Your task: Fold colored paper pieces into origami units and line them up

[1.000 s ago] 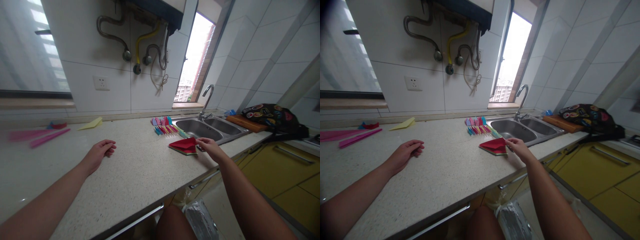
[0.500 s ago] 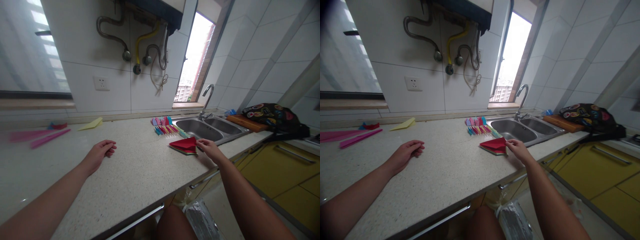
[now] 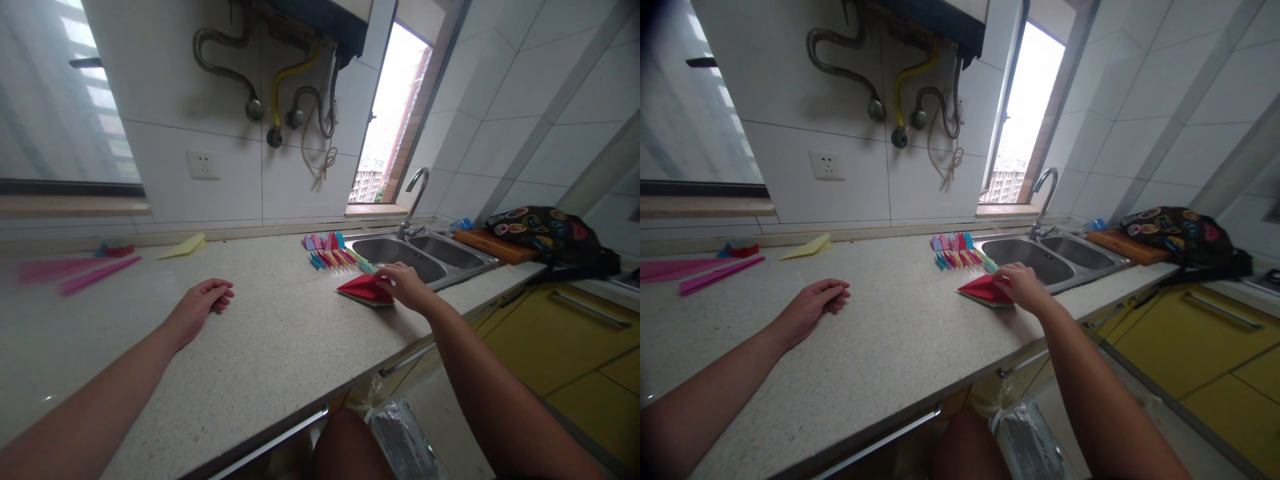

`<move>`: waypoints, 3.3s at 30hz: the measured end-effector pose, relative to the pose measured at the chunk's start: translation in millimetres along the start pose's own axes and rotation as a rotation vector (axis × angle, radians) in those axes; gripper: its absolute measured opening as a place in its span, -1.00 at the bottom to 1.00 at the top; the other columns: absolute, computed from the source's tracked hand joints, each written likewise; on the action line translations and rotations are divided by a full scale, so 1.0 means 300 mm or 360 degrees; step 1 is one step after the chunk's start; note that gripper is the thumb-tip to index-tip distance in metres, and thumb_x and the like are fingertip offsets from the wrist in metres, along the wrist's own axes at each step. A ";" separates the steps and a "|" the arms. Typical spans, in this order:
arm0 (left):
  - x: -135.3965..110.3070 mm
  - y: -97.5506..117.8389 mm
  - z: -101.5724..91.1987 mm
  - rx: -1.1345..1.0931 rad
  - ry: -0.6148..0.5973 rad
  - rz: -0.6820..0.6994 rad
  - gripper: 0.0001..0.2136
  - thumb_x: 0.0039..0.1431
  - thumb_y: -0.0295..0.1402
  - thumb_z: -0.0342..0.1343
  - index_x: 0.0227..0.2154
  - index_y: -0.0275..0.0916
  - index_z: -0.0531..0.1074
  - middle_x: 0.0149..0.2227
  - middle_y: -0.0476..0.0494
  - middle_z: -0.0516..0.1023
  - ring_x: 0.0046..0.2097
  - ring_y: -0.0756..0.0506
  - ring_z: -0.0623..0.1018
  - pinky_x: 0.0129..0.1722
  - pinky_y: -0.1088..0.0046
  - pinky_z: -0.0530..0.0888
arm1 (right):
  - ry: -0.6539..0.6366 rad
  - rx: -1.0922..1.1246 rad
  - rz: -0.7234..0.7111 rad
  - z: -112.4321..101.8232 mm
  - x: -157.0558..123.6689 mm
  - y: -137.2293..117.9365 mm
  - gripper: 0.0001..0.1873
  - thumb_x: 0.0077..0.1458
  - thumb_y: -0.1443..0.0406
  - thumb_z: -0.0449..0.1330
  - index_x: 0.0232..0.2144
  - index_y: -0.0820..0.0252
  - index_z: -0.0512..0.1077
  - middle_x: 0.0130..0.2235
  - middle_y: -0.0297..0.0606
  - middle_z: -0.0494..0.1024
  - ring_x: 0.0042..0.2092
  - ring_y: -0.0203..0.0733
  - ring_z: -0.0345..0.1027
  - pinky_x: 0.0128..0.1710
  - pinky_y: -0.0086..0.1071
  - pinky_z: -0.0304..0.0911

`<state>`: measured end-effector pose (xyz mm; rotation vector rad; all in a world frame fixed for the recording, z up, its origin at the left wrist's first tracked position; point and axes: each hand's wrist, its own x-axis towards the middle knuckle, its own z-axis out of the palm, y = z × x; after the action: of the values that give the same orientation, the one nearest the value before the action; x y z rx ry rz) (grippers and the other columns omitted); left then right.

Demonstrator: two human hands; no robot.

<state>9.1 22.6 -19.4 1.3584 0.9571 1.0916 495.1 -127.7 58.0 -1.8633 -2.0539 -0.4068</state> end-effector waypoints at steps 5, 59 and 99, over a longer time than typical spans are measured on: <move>-0.005 0.003 -0.003 0.0003 -0.0014 -0.0006 -0.70 0.06 -0.17 0.24 -0.23 -0.28 0.51 -0.31 -0.16 0.56 -0.36 -0.03 0.48 -0.40 0.47 0.39 | -0.0135 -0.0087 -0.0121 -0.028 0.036 -0.061 -0.77 0.27 0.26 0.07 -0.20 -0.01 0.54 -0.17 -0.22 0.61 -0.11 -0.06 0.37 -0.12 -0.21 0.09; 0.005 -0.008 -0.004 0.0028 -0.0031 0.0002 -0.67 0.01 -0.13 0.26 -0.23 -0.27 0.52 -0.33 -0.17 0.57 -0.37 -0.06 0.49 -0.40 0.44 0.39 | -0.0347 -0.0097 0.0030 0.092 0.009 0.079 -0.77 0.14 0.37 0.07 -0.29 0.11 0.54 -0.25 -0.19 0.58 -0.17 -0.10 0.41 -0.14 -0.33 0.19; 0.015 0.015 0.017 0.0003 -0.0017 0.0032 -0.74 0.09 -0.24 0.19 -0.22 -0.32 0.48 -0.27 -0.18 0.57 -0.39 -0.01 0.47 -0.38 0.45 0.38 | -0.0270 0.0938 -0.0823 0.436 0.410 -0.860 -0.60 0.05 0.42 0.12 -0.02 0.17 0.32 -0.06 -0.17 0.49 -0.02 -0.13 0.31 -0.02 -0.25 0.13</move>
<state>15.1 25.3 -14.4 1.3771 0.9387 1.0979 220.7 12.9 -3.2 -1.0495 -2.4121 0.2379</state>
